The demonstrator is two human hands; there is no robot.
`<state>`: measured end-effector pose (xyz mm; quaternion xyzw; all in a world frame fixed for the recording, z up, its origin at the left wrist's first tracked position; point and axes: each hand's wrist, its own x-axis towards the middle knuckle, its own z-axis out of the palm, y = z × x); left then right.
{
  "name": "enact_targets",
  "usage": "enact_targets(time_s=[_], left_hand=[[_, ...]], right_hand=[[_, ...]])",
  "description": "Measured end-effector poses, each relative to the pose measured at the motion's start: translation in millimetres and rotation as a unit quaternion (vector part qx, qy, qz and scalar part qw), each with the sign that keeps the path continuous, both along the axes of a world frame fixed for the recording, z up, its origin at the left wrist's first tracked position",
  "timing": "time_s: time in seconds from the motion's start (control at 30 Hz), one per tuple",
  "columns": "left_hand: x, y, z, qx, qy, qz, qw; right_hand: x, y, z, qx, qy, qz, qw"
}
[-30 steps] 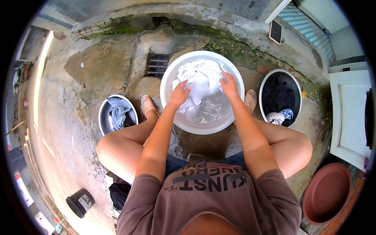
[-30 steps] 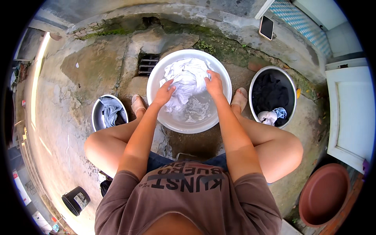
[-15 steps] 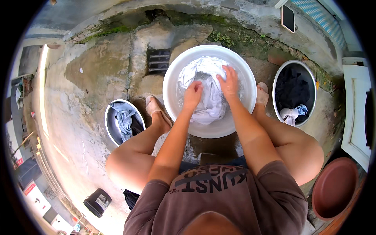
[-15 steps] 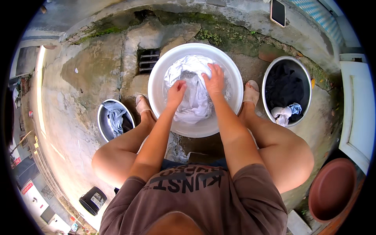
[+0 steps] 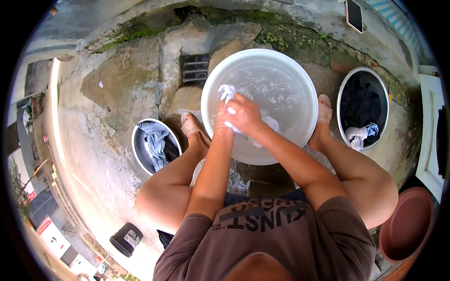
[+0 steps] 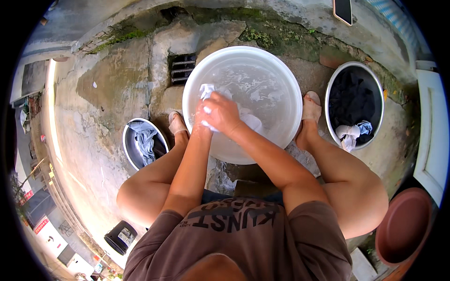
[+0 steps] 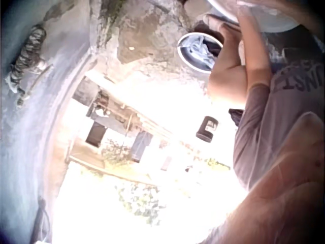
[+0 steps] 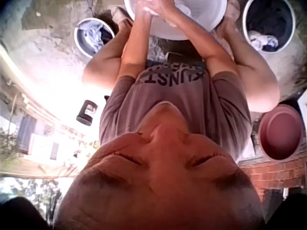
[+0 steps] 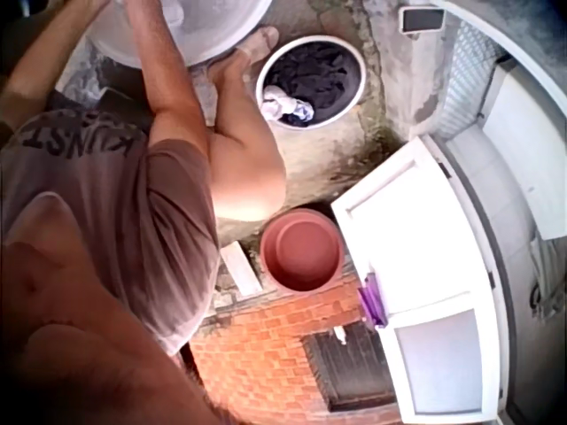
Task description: The person washes clothing by hand in a basin of water, scrubbing and wringing a blue garment and a white garment one at a time.
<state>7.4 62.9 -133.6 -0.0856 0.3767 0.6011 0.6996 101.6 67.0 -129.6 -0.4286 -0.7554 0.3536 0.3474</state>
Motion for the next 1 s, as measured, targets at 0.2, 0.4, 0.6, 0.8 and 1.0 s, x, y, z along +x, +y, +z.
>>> enact_targets(time_s=[0.2, 0.4, 0.6, 0.8, 1.0], left_hand=[[40.0, -3.3, 22.0, -0.066, 0.156, -0.006, 0.986], [-26.5, -18.2, 36.0, 0.097, -0.002, -0.021, 0.995], [28.5, -2.0, 0.1, -0.106, 0.119, -0.047, 0.986], [2.5, -2.8, 32.0, -0.068, 0.547, -0.155, 0.82], [15.5, -55.6, -14.0, 0.034, 0.802, -0.454, 0.386]], right_hand=[[40.2, 37.0, 19.2, -0.124, -0.077, -0.137, 0.98], [-7.2, -15.4, 117.9, 0.011, 0.089, -0.003, 0.996], [68.4, 52.1, -10.6, -0.127, -0.094, -0.116, 0.981], [121.7, 60.1, -49.0, -0.174, -0.039, -0.308, 0.934], [102.9, 25.6, -23.6, -0.002, -0.29, -0.126, 0.949]])
